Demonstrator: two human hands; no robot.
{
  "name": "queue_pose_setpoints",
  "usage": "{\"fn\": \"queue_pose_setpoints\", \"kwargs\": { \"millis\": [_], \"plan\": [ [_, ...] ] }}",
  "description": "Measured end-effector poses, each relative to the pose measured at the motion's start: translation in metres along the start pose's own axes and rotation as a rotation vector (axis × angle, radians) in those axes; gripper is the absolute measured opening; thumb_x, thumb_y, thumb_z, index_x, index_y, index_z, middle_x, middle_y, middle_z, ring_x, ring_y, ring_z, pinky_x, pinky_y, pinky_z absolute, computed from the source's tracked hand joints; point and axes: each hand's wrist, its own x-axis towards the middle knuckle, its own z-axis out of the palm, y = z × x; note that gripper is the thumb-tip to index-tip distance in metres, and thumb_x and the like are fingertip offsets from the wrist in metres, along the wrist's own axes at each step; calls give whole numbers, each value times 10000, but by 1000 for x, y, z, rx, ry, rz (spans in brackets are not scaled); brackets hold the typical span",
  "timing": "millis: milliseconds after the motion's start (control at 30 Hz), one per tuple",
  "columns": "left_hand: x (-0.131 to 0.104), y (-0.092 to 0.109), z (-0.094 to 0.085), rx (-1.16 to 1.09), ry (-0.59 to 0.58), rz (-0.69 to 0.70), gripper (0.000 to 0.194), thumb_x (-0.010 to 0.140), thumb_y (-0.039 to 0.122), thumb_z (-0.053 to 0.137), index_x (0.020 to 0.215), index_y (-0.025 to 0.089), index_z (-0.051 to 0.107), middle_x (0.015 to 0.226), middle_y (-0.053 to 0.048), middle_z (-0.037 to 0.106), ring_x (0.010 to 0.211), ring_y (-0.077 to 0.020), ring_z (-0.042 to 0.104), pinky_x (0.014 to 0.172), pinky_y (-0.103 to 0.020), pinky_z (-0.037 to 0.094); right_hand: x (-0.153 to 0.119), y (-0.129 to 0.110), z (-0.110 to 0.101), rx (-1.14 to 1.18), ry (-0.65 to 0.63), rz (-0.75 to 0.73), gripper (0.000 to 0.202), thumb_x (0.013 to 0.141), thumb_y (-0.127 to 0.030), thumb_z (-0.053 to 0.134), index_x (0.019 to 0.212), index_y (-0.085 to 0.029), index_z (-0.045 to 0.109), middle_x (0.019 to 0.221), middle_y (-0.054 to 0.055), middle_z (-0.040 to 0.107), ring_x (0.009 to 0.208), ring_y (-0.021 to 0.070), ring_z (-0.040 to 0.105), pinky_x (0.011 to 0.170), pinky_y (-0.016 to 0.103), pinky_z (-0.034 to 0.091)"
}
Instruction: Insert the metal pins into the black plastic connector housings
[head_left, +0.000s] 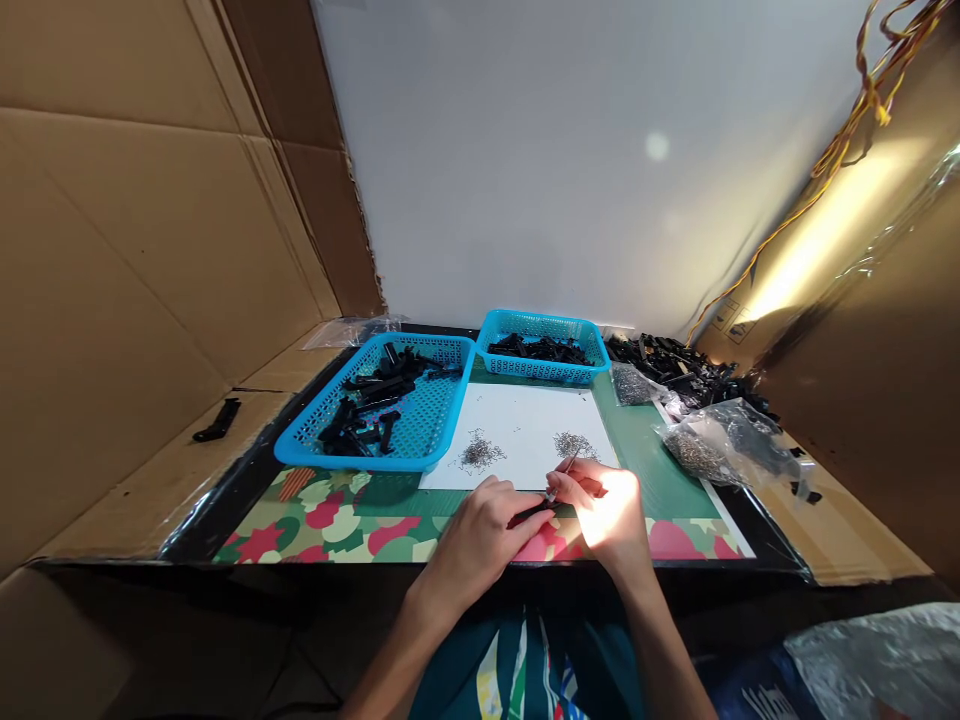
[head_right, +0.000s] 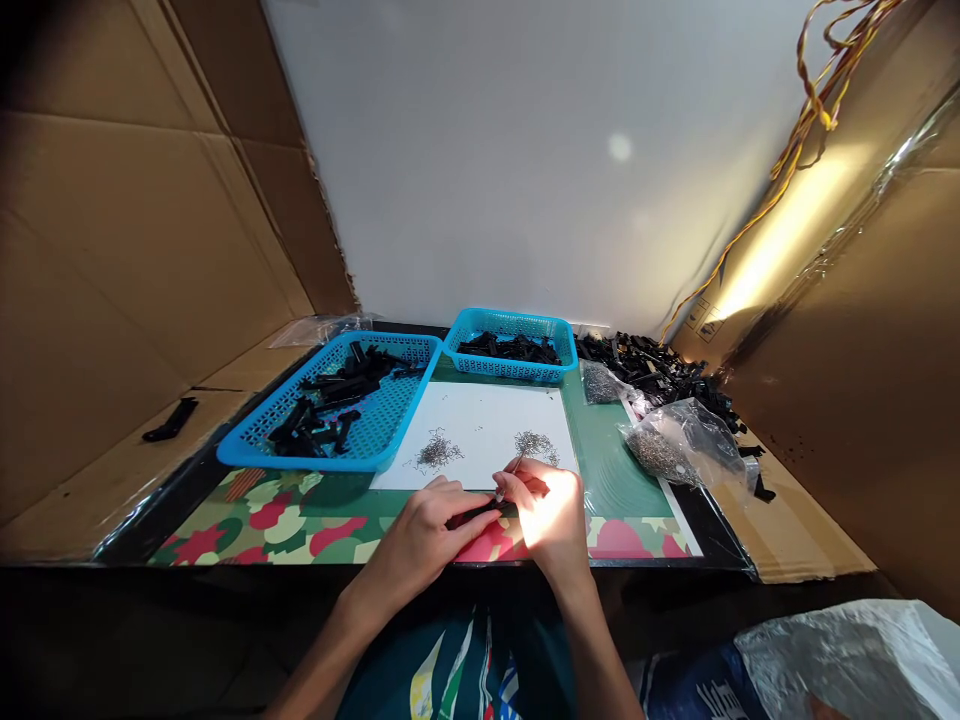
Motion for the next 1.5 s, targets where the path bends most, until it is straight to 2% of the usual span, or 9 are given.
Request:
{"fn": "queue_pose_setpoints", "kwargs": {
  "millis": [233,433,667,833,1033,1200,1300,1400,1500],
  "plan": [
    [1,1,-1,-14,6,21,224,1014,274,623,866,221,783,727,-36,672,756,-206,587,726,-312,410,-6,-19,-1,-86,-15,-72,318,941,-344,644,651,-215,659,631,4,642,606,161,588,577,260,471],
    [1,1,-1,-47,17,-2,183,987,257,654,881,235,802,730,-36,686,778,-216,611,720,-314,428,-13,-10,6,-51,16,-82,344,958,-356,638,652,-199,623,604,-10,572,596,152,552,563,257,439],
    [-1,0,0,-148,206,20,171,969,278,706,1123,256,779,1026,-37,797,910,-236,700,848,-348,524,-5,-2,-14,-64,332,-118,329,1046,-416,483,1075,-169,698,906,82,726,850,233,679,755,314,524],
    [-2,2,-2,-157,351,59,200,979,261,691,1159,243,776,1095,-60,807,984,-235,731,918,-350,547,3,3,-29,-51,-9,-88,316,1006,-450,580,1063,-173,722,943,80,748,877,237,703,775,319,541],
    [-4,4,-8,-229,390,-55,185,967,303,709,1123,264,802,1094,-43,809,922,-211,731,834,-299,556,16,5,-34,17,-138,-88,275,925,-407,688,1055,-169,734,865,60,742,780,209,688,701,303,547],
    [-5,3,-9,-309,414,-152,210,975,382,698,1106,259,807,1031,-27,806,860,-188,717,788,-275,551,36,-6,-44,-1,-339,-51,213,893,-365,726,1017,-193,740,911,54,752,849,209,702,760,308,551],
    [-5,5,-14,-290,479,-97,256,1003,338,657,1224,260,760,1042,-21,793,867,-173,709,819,-267,553,58,-14,-53,0,-369,-41,228,843,-401,772,900,-186,725,839,51,735,778,201,682,707,307,530],
    [-4,5,-31,-150,585,8,236,1025,274,607,1221,235,735,1118,-35,776,853,-157,697,807,-262,542,95,-17,-66,-61,-243,-121,309,801,-474,784,904,-187,730,793,46,720,717,196,651,648,304,488],
    [2,-4,-65,160,662,0,183,1033,248,569,1079,206,742,1073,-55,783,921,-197,710,833,-304,510,139,-13,-78,-304,-45,-249,362,764,-523,768,864,-176,748,755,56,715,643,189,592,588,304,426]
  ]
}}
